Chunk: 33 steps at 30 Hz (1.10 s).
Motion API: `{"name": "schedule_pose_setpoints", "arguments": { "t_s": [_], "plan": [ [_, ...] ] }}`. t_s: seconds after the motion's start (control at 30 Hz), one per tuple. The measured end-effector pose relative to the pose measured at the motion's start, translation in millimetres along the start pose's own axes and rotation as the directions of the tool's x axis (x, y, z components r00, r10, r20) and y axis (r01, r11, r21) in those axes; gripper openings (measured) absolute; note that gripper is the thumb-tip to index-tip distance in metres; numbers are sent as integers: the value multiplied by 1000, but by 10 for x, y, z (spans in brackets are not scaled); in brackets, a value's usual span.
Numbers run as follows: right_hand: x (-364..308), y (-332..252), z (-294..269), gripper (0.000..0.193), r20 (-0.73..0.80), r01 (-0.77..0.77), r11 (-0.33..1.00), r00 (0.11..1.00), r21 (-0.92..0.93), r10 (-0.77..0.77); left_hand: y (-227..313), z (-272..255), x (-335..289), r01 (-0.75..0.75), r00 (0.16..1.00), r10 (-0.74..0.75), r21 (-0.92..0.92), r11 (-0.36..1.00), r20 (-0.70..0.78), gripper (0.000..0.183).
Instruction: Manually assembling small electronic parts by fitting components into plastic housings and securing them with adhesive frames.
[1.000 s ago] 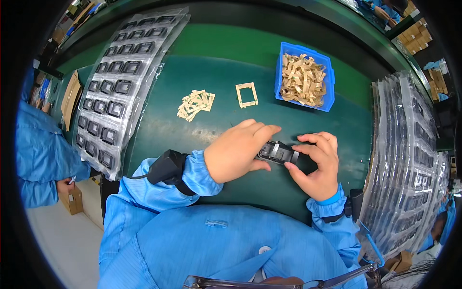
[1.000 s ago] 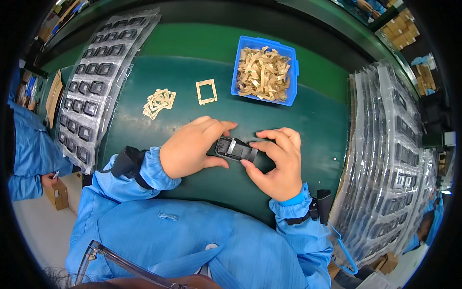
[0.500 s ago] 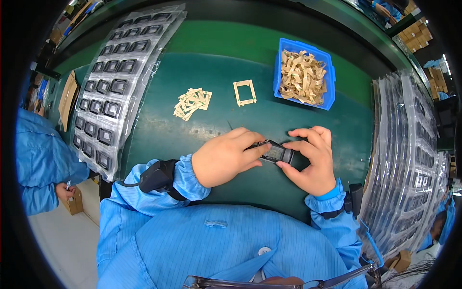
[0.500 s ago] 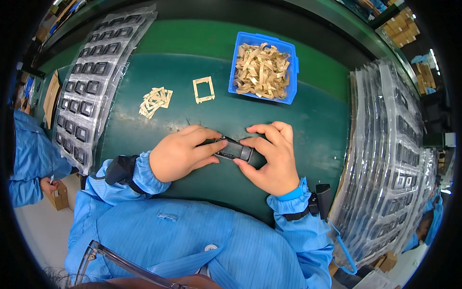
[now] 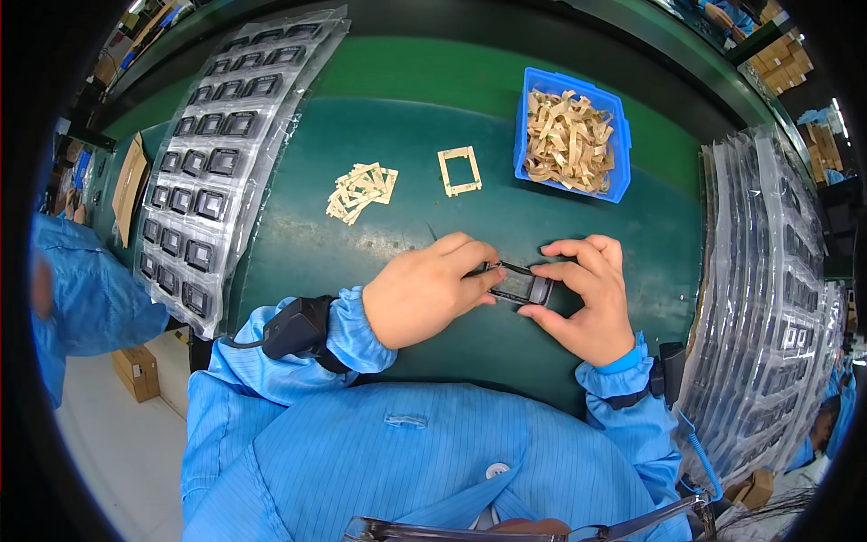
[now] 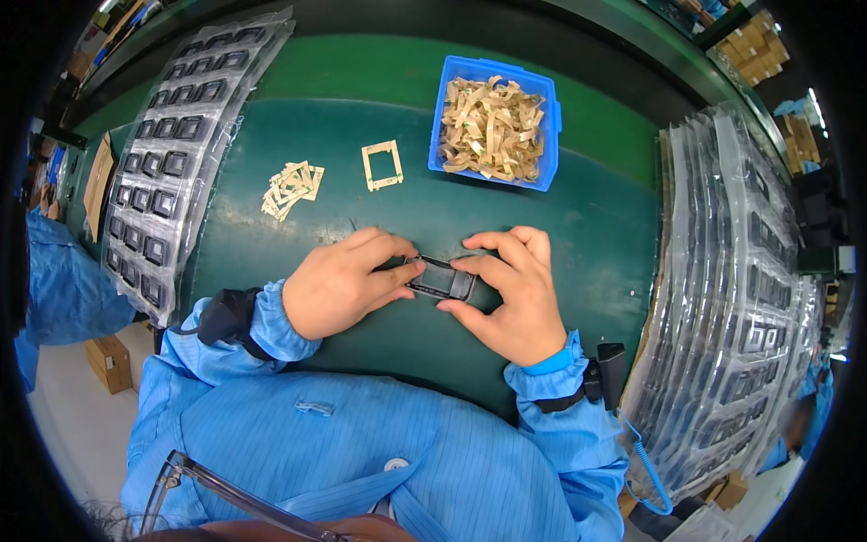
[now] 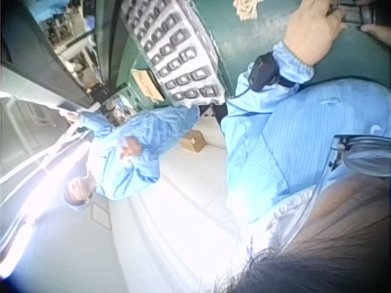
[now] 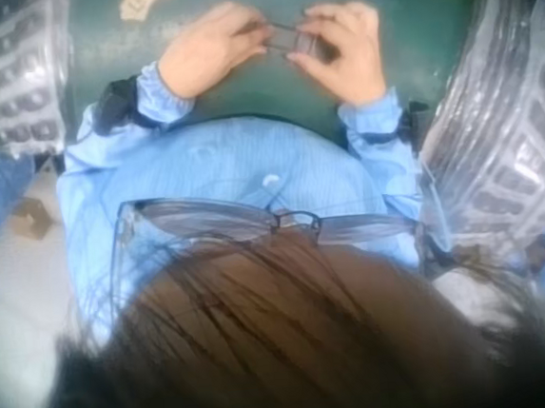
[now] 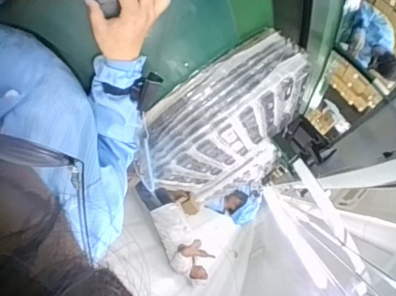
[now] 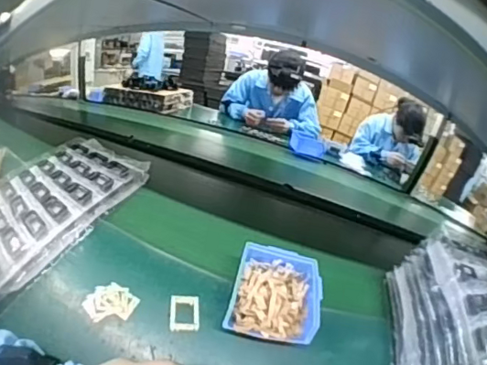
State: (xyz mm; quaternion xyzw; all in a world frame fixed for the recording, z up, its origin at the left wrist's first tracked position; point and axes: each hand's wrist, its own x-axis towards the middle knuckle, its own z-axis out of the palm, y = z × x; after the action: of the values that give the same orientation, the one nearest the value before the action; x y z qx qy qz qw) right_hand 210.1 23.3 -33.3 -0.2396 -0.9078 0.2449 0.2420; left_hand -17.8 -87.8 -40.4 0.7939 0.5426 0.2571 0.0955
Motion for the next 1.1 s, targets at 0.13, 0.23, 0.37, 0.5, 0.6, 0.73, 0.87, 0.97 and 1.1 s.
{"name": "schedule_pose_setpoints", "arguments": {
  "t_s": [0.13,0.23,0.37,0.5,0.6,0.73,0.87,0.97,1.1],
  "plan": [
    [-26,7,-21,52,9,-3,1000,1000,0,3,-47,23,-14,-63,996,62,-18,998,-61,30],
    [-27,16,-29,52,26,-2,1000,1000,15,2,-36,20,-21,-95,993,93,-31,995,-75,24],
    [-18,14,-40,51,26,14,1000,1000,18,-15,-3,-49,18,-98,995,98,-9,995,-1,20],
    [3,24,-42,46,-54,21,994,998,-110,-27,-49,-5,82,-196,981,192,-134,971,-41,23],
    [-29,14,-26,41,-108,58,985,991,-160,-76,10,63,41,-207,978,207,-193,959,-23,31],
    [-185,-11,35,30,-75,86,996,993,-8,-86,-56,-1,-13,-89,993,80,-104,991,-88,39],
    [-171,-93,60,24,-92,84,996,992,-42,-88,-48,2,-12,-73,991,70,-21,997,-110,36],
    [-154,-92,86,22,-74,63,996,995,-59,-67,-32,28,3,-88,993,88,12,996,-84,34],
    [-135,-129,144,20,-76,13,994,997,-106,-21,23,49,38,-87,996,89,92,992,-19,31]
  ]
}}
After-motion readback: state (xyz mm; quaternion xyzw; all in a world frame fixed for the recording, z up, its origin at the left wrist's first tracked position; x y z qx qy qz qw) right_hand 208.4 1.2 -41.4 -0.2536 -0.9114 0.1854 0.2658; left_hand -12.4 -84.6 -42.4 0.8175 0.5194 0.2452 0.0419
